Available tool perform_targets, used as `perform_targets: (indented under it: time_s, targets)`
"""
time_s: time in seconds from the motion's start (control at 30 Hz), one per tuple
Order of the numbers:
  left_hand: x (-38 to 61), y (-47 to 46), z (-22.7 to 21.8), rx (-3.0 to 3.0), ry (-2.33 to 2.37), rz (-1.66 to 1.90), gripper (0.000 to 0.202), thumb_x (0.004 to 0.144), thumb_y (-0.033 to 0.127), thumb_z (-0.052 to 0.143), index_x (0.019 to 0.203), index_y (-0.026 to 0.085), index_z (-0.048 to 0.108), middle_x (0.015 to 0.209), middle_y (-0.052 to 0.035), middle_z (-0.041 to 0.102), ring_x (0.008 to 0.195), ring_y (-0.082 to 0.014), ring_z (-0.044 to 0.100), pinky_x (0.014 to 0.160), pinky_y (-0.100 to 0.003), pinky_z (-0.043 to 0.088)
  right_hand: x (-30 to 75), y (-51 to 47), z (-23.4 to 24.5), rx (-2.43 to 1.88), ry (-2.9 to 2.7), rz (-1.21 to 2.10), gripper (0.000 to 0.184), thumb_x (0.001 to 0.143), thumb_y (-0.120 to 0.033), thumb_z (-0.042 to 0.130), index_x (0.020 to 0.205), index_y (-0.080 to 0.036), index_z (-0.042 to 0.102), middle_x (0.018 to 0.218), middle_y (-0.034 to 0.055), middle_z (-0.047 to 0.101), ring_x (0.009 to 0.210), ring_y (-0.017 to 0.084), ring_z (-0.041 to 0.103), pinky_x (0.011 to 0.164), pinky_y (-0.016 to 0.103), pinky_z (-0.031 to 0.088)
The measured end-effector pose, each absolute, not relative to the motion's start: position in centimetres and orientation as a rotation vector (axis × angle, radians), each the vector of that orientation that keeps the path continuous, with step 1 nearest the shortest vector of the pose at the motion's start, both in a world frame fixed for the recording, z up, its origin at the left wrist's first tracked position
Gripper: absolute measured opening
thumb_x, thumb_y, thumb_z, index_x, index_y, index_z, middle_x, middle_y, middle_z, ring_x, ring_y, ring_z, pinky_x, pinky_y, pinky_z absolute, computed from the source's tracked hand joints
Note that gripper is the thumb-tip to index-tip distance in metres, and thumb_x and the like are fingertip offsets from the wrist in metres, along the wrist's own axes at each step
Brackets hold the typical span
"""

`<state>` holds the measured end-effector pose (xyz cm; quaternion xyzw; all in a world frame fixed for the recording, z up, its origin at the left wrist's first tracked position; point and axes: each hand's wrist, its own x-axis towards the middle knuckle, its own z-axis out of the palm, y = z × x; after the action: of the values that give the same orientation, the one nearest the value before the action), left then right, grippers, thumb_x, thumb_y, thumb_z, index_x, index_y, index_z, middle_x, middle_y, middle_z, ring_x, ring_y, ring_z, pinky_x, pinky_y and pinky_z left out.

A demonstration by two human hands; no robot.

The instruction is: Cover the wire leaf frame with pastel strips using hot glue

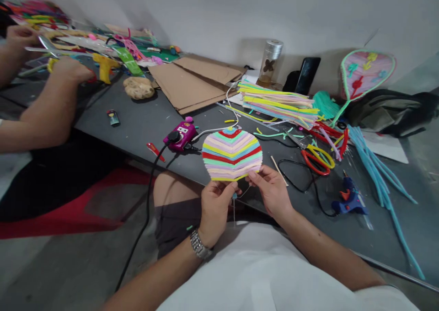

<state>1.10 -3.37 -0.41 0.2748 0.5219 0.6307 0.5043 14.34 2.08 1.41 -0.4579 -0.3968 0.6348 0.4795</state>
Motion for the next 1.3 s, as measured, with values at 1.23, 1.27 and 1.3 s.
perform_targets:
  time_s: [1.23, 1.27, 1.3]
  targets:
    - [1.1, -2.8, 0.3, 0.552, 1.163, 1.607, 0.025, 0.08, 0.036, 0.082, 0.074, 0.016, 0.069, 0.069, 0.0022, 0.062, 0.065, -0.0109, 0.054, 0.065, -0.023, 0.046, 14.4, -0.1, 0.8, -1.014, -1.225, 1.801, 0.031, 0.069, -0.044, 0.09, 0.076, -0.021, 0.071, 0.063, -0.0006, 0.068, 0.054, 0.012, 0.052, 0.053, 0.026, 0.045]
    - [1.1, -2.8, 0.4, 0.548, 1.158, 1.603, 0.025, 0.08, 0.037, 0.081, 0.074, 0.016, 0.069, 0.069, 0.002, 0.063, 0.066, -0.0112, 0.054, 0.065, -0.023, 0.046, 14.5, 0.0, 0.8, -1.012, -1.24, 1.801, 0.03, 0.07, -0.044, 0.09, 0.076, -0.02, 0.072, 0.063, -0.0004, 0.068, 0.054, 0.012, 0.052, 0.054, 0.026, 0.045]
    - [1.1, -2.8, 0.4, 0.541, 1.149, 1.601, 0.025, 0.08, 0.037, 0.081, 0.074, 0.016, 0.069, 0.07, 0.0017, 0.063, 0.066, -0.0115, 0.054, 0.065, -0.024, 0.046, 14.6, 0.0, 0.7, -1.009, -1.256, 1.802, 0.03, 0.07, -0.043, 0.09, 0.077, -0.02, 0.072, 0.063, -0.0003, 0.068, 0.054, 0.011, 0.051, 0.054, 0.026, 0.045]
